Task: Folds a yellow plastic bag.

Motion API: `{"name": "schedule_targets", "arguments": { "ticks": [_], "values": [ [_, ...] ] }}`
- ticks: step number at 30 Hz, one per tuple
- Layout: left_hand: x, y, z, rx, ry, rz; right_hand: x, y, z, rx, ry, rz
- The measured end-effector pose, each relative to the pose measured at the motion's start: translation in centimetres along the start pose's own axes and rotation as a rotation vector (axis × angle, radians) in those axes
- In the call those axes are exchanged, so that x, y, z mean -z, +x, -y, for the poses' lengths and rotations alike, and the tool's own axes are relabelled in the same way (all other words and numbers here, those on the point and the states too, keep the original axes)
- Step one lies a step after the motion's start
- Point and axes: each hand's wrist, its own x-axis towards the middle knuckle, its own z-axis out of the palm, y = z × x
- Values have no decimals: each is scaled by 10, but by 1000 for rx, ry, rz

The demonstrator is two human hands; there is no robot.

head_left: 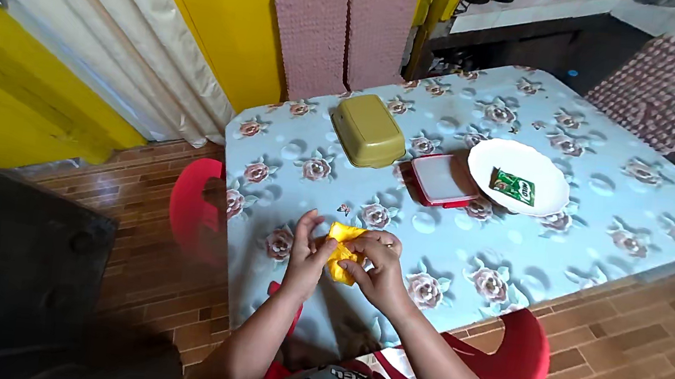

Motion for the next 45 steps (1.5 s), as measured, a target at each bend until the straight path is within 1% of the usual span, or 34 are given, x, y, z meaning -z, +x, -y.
{"name": "schedule_targets", "arguments": {
  "ticks": [1, 2, 3, 4, 8, 12, 16, 18, 21, 23, 28, 29, 30, 31, 32, 35, 38, 40, 43, 45],
  "values": [
    [-3, -4, -7, 168, -128, 0, -4, 0, 0, 60, -70, -32],
    [-5, -6, -14, 296, -235, 0, -8, -1, 0, 102, -125, -44],
    [-7, -7, -18, 372, -292, -8, -10, -1, 0, 127, -167, -41],
    [-9, -7, -21, 402, -303, -30, -12, 0, 0, 139, -201, -25],
    [-11, -7, -16, 369, -214, -128, -13, 2, 4, 106, -236, 124],
    [-12, -10, -10, 352, -166, -167, -10, 7, 16, 18, -236, 312],
    [-6, -13, -6, 347, -142, -142, 3, 20, 25, -66, -247, 537],
    [-1, -13, -7, 337, -125, -113, 12, 29, 21, -92, -178, 629],
    [9, -9, -10, 333, -119, -117, 15, 33, 4, -143, 20, 645],
    [14, -9, -11, 328, -102, -127, 11, 37, 3, -199, 90, 715],
    [26, -12, 0, 260, 12, -81, -5, 58, 19, -298, 34, 1018],
    [27, -14, 2, 250, 32, -76, -9, 63, 19, -318, 41, 1071],
    [29, -15, 5, 236, 54, -80, -15, 65, 17, -325, 73, 1087],
    [32, -16, 6, 217, 77, -91, -23, 65, 12, -326, 124, 1072],
    [35, -16, 6, 191, 102, -100, -31, 63, 7, -332, 184, 1022],
    [55, -17, 3, 138, 170, -42, -53, 57, 7, -409, 289, 780],
    [75, -19, 5, 226, 208, -46, -76, 47, 12, -442, 286, 627],
    [84, -20, 8, 285, 137, -96, -92, 36, 11, -358, 220, 547],
    [94, -29, 11, 312, 20, -121, -109, 19, 2, -136, 108, 406],
    [99, -37, 12, 306, -17, -127, -113, 15, -1, -95, 148, 375]
  ]
}}
